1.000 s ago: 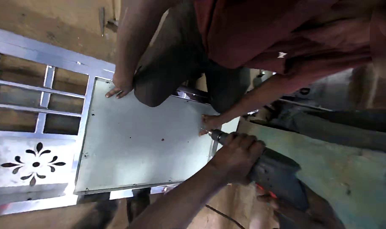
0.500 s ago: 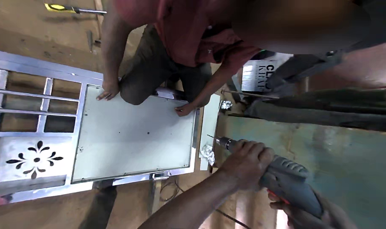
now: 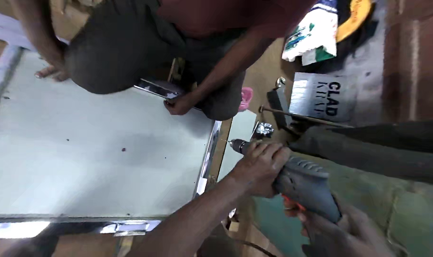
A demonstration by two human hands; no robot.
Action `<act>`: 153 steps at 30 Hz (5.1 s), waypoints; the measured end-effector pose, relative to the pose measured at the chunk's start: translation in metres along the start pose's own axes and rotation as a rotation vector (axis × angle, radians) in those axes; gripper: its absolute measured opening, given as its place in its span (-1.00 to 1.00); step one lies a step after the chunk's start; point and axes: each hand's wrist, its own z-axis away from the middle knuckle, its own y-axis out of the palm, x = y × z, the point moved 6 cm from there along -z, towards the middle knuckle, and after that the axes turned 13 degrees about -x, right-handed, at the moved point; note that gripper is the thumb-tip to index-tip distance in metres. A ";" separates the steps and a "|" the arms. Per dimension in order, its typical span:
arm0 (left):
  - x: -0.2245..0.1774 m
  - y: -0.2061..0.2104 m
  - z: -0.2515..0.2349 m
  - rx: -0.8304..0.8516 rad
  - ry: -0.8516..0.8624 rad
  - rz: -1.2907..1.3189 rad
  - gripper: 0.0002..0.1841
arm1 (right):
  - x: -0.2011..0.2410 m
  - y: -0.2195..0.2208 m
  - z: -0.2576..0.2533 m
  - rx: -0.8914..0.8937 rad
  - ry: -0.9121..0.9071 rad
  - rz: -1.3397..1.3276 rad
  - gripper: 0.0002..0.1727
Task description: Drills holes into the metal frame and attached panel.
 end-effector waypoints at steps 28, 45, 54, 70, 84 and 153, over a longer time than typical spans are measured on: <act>0.055 0.002 -0.013 -0.142 -0.029 -0.100 -0.02 | 0.007 0.025 -0.063 0.046 -0.058 0.055 -0.38; 0.101 0.000 -0.031 -0.162 -0.014 -0.132 -0.02 | -0.001 0.048 -0.118 -0.004 -0.129 0.007 -0.39; 0.135 -0.004 -0.039 -0.158 -0.048 -0.104 0.03 | 0.006 0.066 -0.148 -0.004 -0.084 0.053 -0.39; 0.145 -0.007 -0.045 -0.133 -0.098 -0.111 0.06 | 0.016 0.069 -0.159 0.019 -0.076 0.086 -0.42; 0.152 -0.019 -0.052 -0.197 -0.164 -0.070 0.08 | 0.050 0.077 -0.168 0.065 0.020 0.186 -0.52; 0.070 0.012 0.042 -0.123 -0.254 0.049 0.02 | -0.013 0.050 -0.054 0.183 0.025 0.165 -0.39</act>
